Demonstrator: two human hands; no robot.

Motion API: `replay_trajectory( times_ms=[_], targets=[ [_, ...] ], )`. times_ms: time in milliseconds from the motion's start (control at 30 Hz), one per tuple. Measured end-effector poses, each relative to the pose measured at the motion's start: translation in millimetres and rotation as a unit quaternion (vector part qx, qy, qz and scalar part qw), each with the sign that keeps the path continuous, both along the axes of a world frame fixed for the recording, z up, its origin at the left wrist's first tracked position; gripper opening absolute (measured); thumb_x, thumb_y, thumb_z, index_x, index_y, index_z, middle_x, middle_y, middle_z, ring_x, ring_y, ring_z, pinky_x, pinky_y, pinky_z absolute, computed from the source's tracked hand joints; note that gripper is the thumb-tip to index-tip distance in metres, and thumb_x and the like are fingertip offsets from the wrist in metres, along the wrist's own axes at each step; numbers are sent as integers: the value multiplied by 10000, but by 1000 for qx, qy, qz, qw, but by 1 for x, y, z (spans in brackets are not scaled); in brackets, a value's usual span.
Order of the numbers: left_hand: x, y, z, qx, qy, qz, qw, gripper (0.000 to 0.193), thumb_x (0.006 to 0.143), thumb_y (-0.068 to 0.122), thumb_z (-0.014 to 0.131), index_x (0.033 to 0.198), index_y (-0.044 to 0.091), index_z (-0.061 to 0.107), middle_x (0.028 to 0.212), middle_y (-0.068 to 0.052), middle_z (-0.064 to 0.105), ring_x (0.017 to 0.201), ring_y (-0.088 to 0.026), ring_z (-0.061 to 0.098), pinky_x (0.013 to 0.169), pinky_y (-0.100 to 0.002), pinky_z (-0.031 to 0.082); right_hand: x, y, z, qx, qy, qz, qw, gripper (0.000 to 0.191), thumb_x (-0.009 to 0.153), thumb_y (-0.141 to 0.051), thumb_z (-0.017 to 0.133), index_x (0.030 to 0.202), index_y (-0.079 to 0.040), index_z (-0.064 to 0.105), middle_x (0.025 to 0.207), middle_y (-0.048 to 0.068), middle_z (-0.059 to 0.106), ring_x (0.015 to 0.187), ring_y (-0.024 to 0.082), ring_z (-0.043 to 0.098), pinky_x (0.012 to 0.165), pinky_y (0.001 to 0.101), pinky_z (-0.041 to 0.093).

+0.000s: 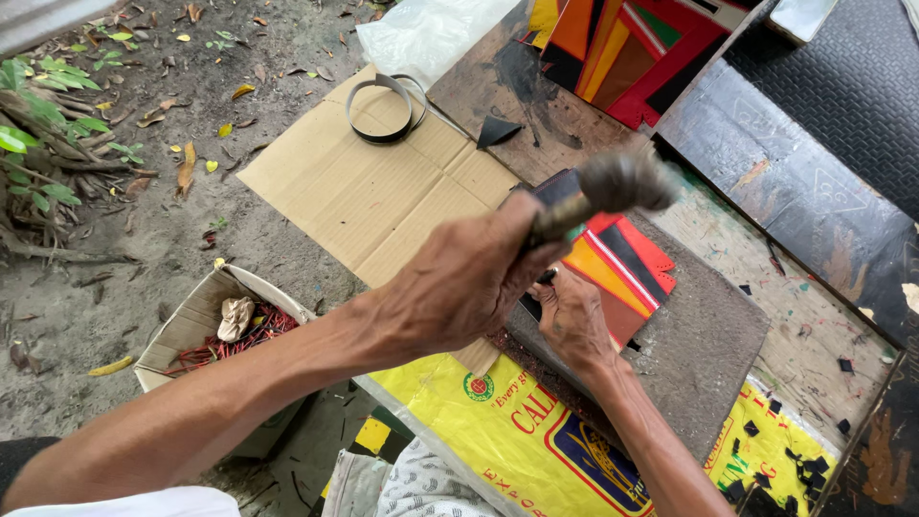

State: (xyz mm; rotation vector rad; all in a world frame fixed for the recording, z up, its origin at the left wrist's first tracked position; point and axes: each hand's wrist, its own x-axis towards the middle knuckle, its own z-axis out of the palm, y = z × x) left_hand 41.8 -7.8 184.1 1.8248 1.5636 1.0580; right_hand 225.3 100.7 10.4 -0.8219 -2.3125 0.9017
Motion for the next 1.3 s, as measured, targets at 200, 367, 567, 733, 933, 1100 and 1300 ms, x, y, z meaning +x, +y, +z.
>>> replay_trajectory(
  times_ms=[200, 367, 567, 733, 933, 1100, 1300],
  targets=[
    [-8, 3, 11, -84, 184, 0, 979, 266, 1036, 270, 549, 933, 26, 523, 582, -122, 540, 486, -237, 523, 464, -428, 405, -4, -2, 2, -22, 9, 4, 1000, 135, 981, -87, 637, 1104, -32, 622, 903, 198, 697, 828, 330, 732, 715, 421, 552],
    [5, -9, 30, 228, -58, 26, 972, 258, 1178, 276, 515, 1096, 34, 481, 844, -119, 533, 658, -154, 521, 556, -343, 456, -2, -4, 0, 36, 22, 15, 999, 140, 975, -42, 623, 1110, -5, 622, 915, 224, 670, 873, 392, 697, 737, 442, 530],
    [-8, -5, 5, -226, 184, -25, 956, 252, 1023, 282, 533, 996, 37, 478, 707, -173, 635, 606, -367, 627, 585, -532, 470, -9, -2, -5, 28, -9, -15, 999, 164, 930, -90, 722, 945, 9, 592, 826, 207, 633, 746, 353, 671, 680, 421, 516],
    [-32, -19, -48, -224, 183, 44, 956, 347, 1022, 350, 521, 992, 5, 511, 694, -245, 644, 698, -482, 626, 651, -572, 472, -7, -9, 3, 6, 25, 0, 1000, 86, 919, -41, 687, 976, -7, 634, 856, 192, 677, 753, 309, 696, 655, 391, 531],
    [-24, -12, -90, -248, 184, 38, 950, 369, 1030, 341, 526, 1011, -27, 516, 756, -276, 655, 744, -501, 649, 680, -579, 490, -4, -13, 12, 1, -2, -78, 997, 92, 960, -87, 692, 942, -10, 643, 757, 176, 710, 696, 268, 728, 604, 364, 534],
    [-28, -14, -89, -257, 176, 26, 950, 366, 1027, 346, 518, 1012, -21, 513, 762, -284, 660, 751, -505, 654, 678, -582, 494, 10, -1, 16, -109, 15, -52, 993, 82, 990, -81, 630, 965, -6, 650, 781, 93, 765, 744, 143, 762, 676, 295, 605],
    [-27, -15, -80, -259, 181, 31, 948, 377, 1028, 360, 517, 993, -15, 524, 772, -287, 662, 763, -508, 654, 679, -586, 492, 18, 0, 13, -109, 17, -16, 994, 75, 1004, -68, 611, 995, 5, 629, 827, 98, 766, 814, 149, 787, 714, 286, 620]
  ],
)
